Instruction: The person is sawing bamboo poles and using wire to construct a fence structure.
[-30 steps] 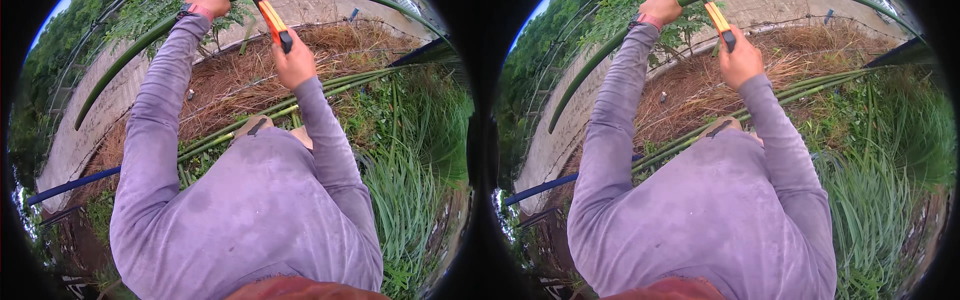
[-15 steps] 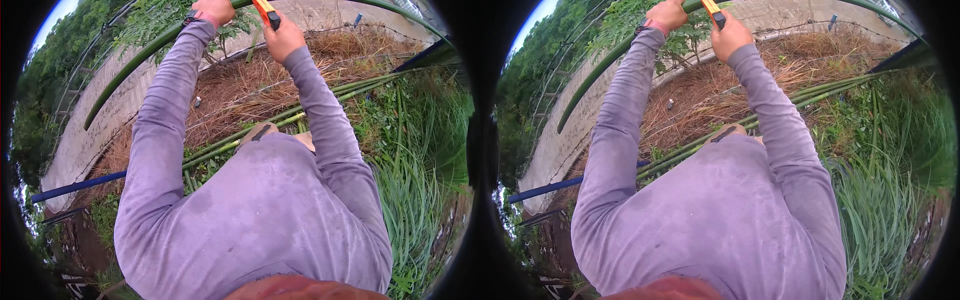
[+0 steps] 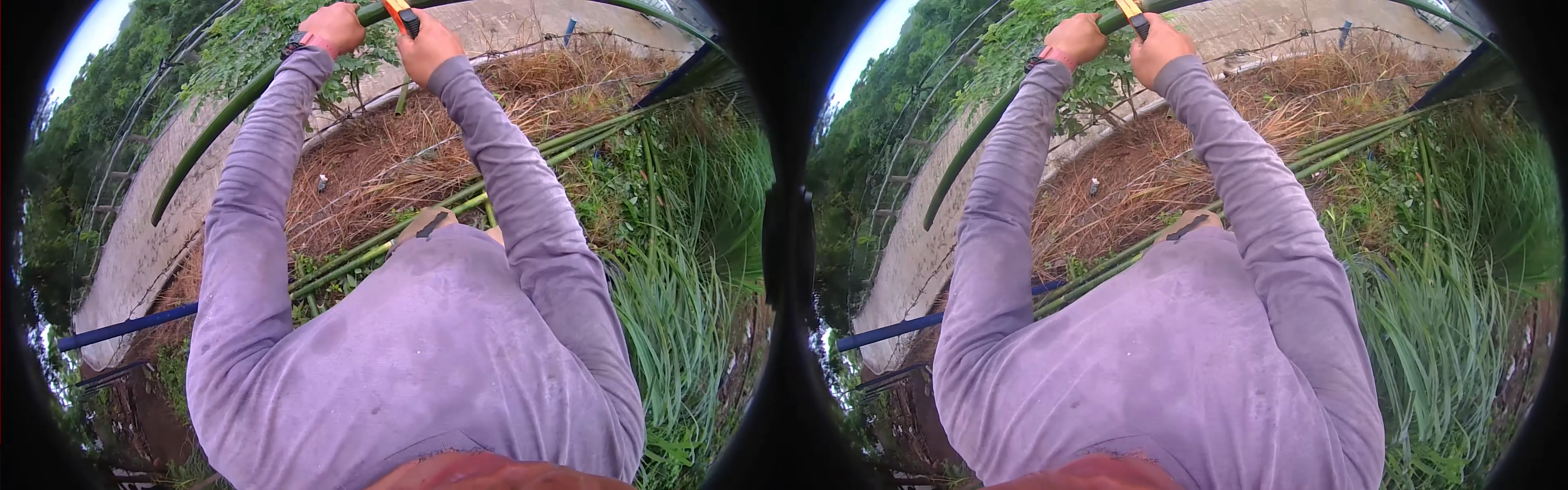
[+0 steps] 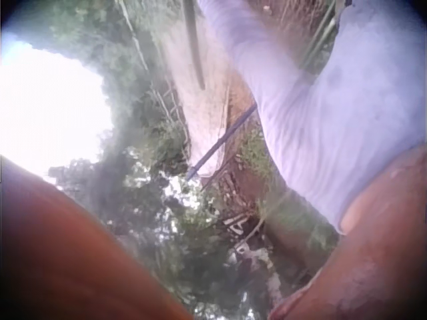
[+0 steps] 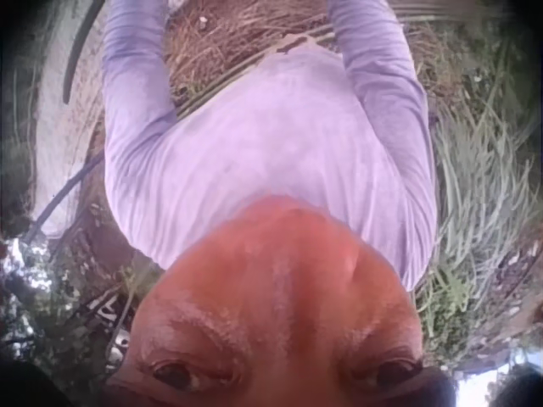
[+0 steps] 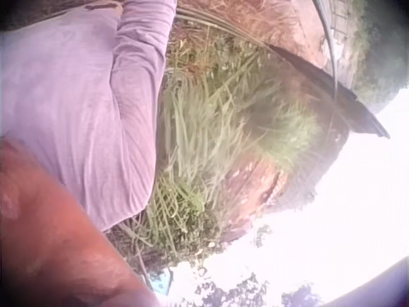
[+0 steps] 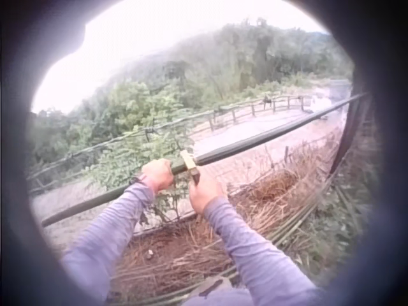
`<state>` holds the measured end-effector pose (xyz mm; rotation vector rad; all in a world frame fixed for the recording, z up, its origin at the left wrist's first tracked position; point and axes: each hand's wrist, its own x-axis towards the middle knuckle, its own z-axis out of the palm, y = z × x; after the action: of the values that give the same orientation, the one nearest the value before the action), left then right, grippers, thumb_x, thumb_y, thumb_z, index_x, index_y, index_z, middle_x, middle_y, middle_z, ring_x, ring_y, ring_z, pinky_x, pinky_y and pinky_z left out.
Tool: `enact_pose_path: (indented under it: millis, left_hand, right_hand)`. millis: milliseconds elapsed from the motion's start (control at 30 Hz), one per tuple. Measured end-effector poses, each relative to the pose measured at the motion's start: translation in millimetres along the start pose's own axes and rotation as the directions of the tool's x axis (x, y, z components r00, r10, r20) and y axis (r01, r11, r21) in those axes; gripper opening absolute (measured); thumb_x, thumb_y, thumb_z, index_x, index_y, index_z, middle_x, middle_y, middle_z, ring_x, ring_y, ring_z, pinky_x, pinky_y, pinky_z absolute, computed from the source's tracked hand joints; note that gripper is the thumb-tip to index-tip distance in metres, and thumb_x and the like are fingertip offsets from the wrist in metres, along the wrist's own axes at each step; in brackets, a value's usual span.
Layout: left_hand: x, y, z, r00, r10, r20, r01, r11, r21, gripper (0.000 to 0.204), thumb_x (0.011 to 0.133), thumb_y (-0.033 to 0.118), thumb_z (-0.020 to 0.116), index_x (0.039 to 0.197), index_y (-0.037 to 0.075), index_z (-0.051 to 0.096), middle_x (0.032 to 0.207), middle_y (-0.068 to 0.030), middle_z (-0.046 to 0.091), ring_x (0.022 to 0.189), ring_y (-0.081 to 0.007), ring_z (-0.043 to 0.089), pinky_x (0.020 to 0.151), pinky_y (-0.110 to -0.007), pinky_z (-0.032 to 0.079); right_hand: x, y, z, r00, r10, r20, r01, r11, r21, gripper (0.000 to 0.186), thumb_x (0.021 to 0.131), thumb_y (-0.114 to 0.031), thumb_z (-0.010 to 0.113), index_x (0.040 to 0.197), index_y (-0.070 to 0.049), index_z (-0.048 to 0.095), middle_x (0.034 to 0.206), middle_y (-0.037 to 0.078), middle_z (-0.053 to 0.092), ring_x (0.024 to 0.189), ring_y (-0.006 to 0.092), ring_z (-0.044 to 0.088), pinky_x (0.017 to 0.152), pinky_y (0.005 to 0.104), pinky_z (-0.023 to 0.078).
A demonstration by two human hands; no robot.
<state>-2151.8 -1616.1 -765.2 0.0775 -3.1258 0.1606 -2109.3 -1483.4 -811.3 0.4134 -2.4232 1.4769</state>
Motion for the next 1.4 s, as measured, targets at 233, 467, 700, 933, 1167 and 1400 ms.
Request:
enact_pose_path:
  millis: [233,467,700,933,1167,1400]
  left_hand:
    - [-17,-16,-8,0.999,-0.022,0.044,0.024,0.999,-0.036,0.024,0.072,0.020,0.051,0.088,0.009,0.064,0.089,-0.0152,0.063,0.085,-0.0307,0.061,0.073,-0.040,0.048]
    - [6,1,-21,0.999,0.019,0.038,-0.020,1.000,0.002,0.021,0.070,0.020,0.052,0.084,0.010,0.064,0.089,-0.0165,0.063,0.086,-0.0312,0.061,0.074,-0.040,0.048]
    - [-3,-22,5,1.000,0.014,0.024,-0.014,1.000,-0.025,0.022,0.069,0.020,0.053,0.085,0.010,0.064,0.082,-0.0165,0.063,0.079,-0.0318,0.062,0.070,-0.040,0.049]
    - [6,-16,-4,0.998,0.028,-0.060,-0.032,0.997,-0.066,0.023,0.069,0.020,0.052,0.086,0.011,0.065,0.083,-0.0158,0.063,0.080,-0.0314,0.062,0.070,-0.040,0.049]
    - [-6,-26,10,1.000,-0.007,0.018,0.011,0.983,-0.182,0.021,0.071,0.022,0.050,0.085,0.012,0.064,0.082,-0.0167,0.063,0.081,-0.0324,0.061,0.071,-0.040,0.048]
    - [10,-23,9,0.998,0.066,-0.005,-0.065,0.966,-0.249,0.020,0.069,0.022,0.056,0.084,0.012,0.064,0.081,-0.0168,0.063,0.078,-0.0323,0.061,0.069,-0.040,0.048]
  right_hand:
    - [-150,-2,-81,0.985,0.095,0.147,-0.119,0.978,0.169,0.044,0.080,-0.013,0.054,0.122,-0.004,0.041,0.097,0.019,0.060,0.087,0.0350,0.059,0.076,0.0391,0.047]
    - [-6,-1,-17,0.997,0.040,0.062,-0.040,0.999,0.002,0.031,0.080,-0.018,0.051,0.109,-0.009,0.047,0.089,0.020,0.060,0.084,0.0384,0.056,0.075,0.0435,0.045]
    - [-133,-1,-70,0.978,0.141,0.152,-0.165,0.974,0.157,0.042,0.079,-0.016,0.053,0.120,-0.008,0.043,0.093,0.019,0.060,0.086,0.0368,0.057,0.077,0.0408,0.046]
    - [-18,-13,-29,0.987,0.111,0.116,-0.110,0.994,-0.010,0.026,0.079,-0.022,0.052,0.098,-0.004,0.053,0.085,0.023,0.059,0.083,0.0395,0.056,0.072,0.0441,0.045]
    - [-134,-4,-75,0.975,0.128,0.183,-0.156,0.977,0.147,0.044,0.080,-0.013,0.054,0.121,-0.006,0.042,0.097,0.020,0.059,0.090,0.0355,0.057,0.078,0.0394,0.045]
    - [-13,-4,-15,0.996,0.033,0.084,-0.034,0.999,0.002,0.035,0.080,-0.020,0.053,0.111,-0.005,0.048,0.088,0.022,0.060,0.081,0.0376,0.057,0.073,0.0417,0.045]
